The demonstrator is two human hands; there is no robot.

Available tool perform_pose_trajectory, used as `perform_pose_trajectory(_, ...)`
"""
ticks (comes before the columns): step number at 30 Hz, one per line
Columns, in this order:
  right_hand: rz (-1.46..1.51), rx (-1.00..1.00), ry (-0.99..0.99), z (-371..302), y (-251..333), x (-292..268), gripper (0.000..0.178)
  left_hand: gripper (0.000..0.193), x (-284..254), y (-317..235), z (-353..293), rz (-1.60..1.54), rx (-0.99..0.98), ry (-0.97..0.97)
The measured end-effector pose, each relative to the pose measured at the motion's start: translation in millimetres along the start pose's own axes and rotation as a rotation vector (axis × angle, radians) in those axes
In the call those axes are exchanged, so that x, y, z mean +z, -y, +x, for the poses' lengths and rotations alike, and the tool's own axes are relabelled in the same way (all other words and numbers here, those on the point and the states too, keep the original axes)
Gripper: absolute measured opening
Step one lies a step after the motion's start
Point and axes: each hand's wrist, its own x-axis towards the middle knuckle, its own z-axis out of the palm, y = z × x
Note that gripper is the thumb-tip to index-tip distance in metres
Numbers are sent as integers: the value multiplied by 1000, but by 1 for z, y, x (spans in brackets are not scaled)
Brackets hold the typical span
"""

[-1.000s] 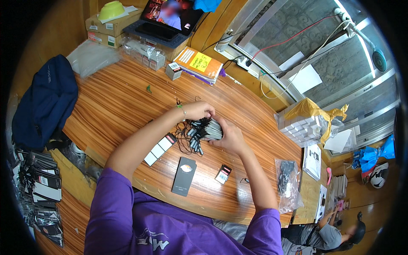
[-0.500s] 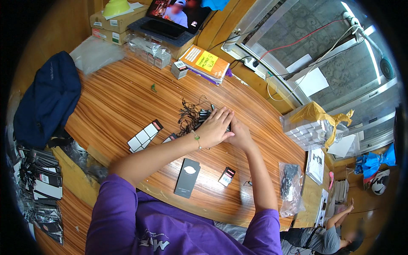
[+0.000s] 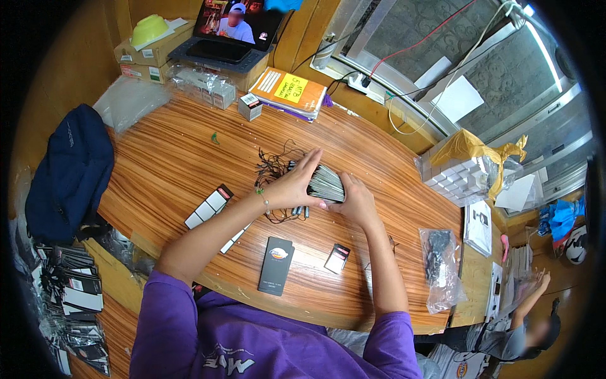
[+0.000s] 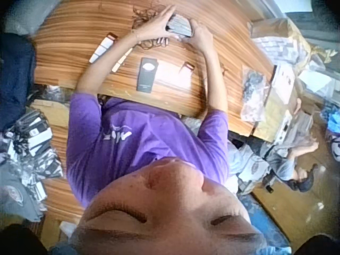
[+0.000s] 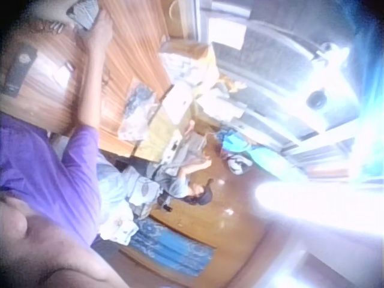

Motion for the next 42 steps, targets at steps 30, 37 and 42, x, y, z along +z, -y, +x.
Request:
perform_pose_trajectory(30,1254,94,-447,-12,-40,63,89,87,13,7,13,187,-13,-21)
perform_pose_trajectory(37,1423,144,-365,-18,-24,53,97,87,16,8,7,213,49,-67)
perform_pose_trajectory(42,1306,161,-311,-20,-25,48,94,81,19,10,7,207,62,-62)
